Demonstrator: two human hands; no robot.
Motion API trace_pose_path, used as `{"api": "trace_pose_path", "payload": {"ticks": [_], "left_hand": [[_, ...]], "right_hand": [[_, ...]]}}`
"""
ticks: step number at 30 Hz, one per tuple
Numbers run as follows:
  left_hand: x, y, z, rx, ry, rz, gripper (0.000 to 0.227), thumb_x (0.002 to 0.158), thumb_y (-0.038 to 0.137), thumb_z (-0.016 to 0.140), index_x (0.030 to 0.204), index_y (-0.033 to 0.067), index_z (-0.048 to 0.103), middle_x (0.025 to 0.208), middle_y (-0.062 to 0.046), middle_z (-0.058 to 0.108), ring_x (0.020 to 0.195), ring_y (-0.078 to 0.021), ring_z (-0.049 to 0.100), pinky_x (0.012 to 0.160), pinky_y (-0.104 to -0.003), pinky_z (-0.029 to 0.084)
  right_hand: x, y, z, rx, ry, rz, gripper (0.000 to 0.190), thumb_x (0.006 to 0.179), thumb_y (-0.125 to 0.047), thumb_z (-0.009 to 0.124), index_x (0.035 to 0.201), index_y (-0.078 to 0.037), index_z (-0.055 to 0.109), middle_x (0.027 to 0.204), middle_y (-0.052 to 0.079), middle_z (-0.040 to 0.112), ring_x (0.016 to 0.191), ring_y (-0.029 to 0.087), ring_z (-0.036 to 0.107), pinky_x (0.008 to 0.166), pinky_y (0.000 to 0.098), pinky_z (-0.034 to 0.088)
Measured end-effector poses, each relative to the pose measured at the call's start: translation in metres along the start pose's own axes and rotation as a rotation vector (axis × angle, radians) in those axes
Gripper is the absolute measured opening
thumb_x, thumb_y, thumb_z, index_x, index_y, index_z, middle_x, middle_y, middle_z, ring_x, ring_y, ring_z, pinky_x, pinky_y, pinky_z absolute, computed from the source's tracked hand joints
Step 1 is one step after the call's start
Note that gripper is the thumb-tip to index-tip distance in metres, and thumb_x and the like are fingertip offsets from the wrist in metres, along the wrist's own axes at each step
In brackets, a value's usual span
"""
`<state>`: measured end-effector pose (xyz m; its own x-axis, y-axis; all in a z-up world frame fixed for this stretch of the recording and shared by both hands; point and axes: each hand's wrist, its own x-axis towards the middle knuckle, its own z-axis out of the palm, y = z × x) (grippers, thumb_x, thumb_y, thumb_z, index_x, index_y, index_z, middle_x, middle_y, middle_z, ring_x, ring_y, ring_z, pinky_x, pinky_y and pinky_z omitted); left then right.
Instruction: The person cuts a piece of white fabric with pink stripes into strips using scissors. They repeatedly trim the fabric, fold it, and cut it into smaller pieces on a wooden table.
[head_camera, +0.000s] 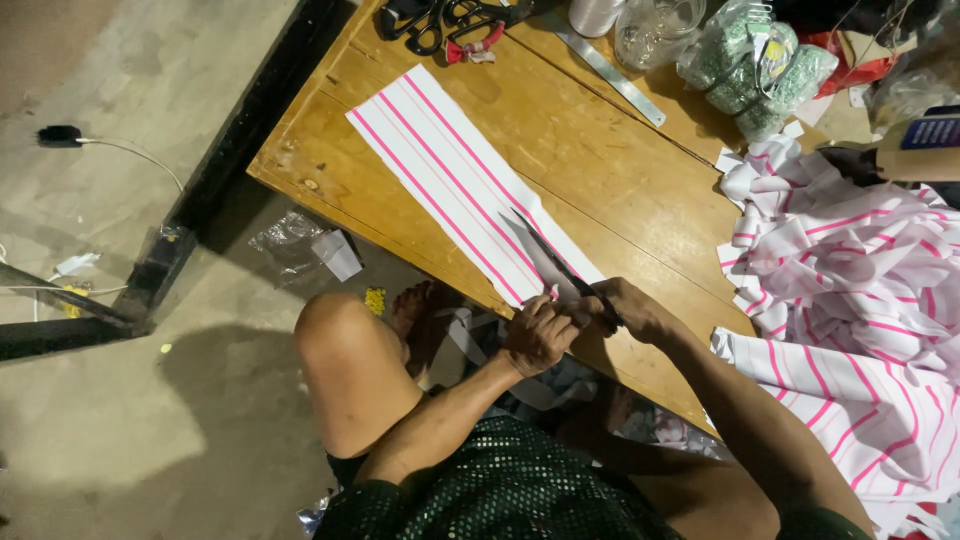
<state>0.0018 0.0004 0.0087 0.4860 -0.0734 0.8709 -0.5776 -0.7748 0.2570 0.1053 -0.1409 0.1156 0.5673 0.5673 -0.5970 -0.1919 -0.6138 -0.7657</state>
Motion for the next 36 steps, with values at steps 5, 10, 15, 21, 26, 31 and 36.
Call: {"api": "trace_pose_path", "payload": {"ticks": [5,10,15,21,26,31,36], "left_hand": [[-0.002,-0.003,0.004,-0.031,0.012,-0.011,0.034,0.101,0.009,0.047,0.067,0.0133,0.053,0.068,-0.004,0.045,0.068,-0.0235,0.059,0.086,-0.039,0.052],[0.002,-0.003,-0.001,-0.032,-0.012,-0.007,0.034,0.102,0.011,0.047,0.069,0.0126,0.054,0.069,-0.004,0.045,0.069,-0.0228,0.058,0.082,-0.037,0.052],[0.012,0.005,-0.011,0.052,-0.049,-0.033,0.031,0.101,0.011,0.051,0.07,0.0159,0.053,0.07,-0.002,0.043,0.063,-0.0219,0.053,0.063,-0.035,0.045],[0.024,0.004,-0.014,0.008,0.003,-0.035,0.032,0.101,0.01,0.05,0.07,0.014,0.051,0.069,-0.003,0.041,0.064,-0.0237,0.052,0.066,-0.035,0.043],[0.026,0.004,-0.017,-0.007,0.007,-0.024,0.033,0.102,0.01,0.048,0.07,0.0137,0.05,0.071,-0.003,0.04,0.063,-0.0232,0.05,0.064,-0.034,0.04],[0.018,0.004,-0.009,-0.012,-0.025,-0.002,0.033,0.1,0.01,0.051,0.068,0.0136,0.049,0.069,-0.004,0.042,0.065,-0.0238,0.053,0.066,-0.036,0.042],[-0.006,0.0,0.006,-0.054,-0.066,0.022,0.029,0.099,0.014,0.051,0.071,0.0118,0.055,0.073,-0.007,0.047,0.072,-0.0271,0.059,0.074,-0.041,0.047]], "right_hand": [[0.017,0.034,-0.002,0.076,0.014,-0.011,0.044,0.084,-0.037,0.08,0.063,-0.005,0.06,0.043,0.008,0.051,0.038,0.019,0.056,0.042,0.0251,0.045],[0.021,0.036,-0.006,0.019,0.011,-0.048,0.046,0.084,-0.039,0.081,0.059,-0.005,0.061,0.041,0.01,0.054,0.037,0.019,0.059,0.041,0.0249,0.044],[0.024,-0.007,-0.001,0.006,-0.024,-0.025,0.051,0.083,-0.05,0.077,0.062,-0.008,0.059,0.044,0.007,0.054,0.042,0.017,0.058,0.046,0.024,0.042],[0.057,0.047,-0.005,0.006,0.029,-0.077,0.043,0.087,-0.03,0.077,0.057,-0.005,0.058,0.039,0.01,0.052,0.036,0.019,0.058,0.039,0.0242,0.044],[0.045,-0.001,0.0,0.001,0.011,-0.032,0.043,0.083,-0.035,0.078,0.058,-0.006,0.058,0.042,0.01,0.054,0.039,0.019,0.058,0.041,0.0249,0.044],[0.068,-0.006,0.003,0.1,0.032,0.029,0.042,0.079,-0.035,0.08,0.06,-0.006,0.057,0.045,0.008,0.05,0.042,0.018,0.056,0.042,0.0246,0.046],[0.099,0.053,-0.002,0.039,0.043,-0.11,0.038,0.084,-0.029,0.079,0.062,-0.003,0.062,0.044,0.01,0.053,0.04,0.019,0.059,0.038,0.0259,0.047]]}}
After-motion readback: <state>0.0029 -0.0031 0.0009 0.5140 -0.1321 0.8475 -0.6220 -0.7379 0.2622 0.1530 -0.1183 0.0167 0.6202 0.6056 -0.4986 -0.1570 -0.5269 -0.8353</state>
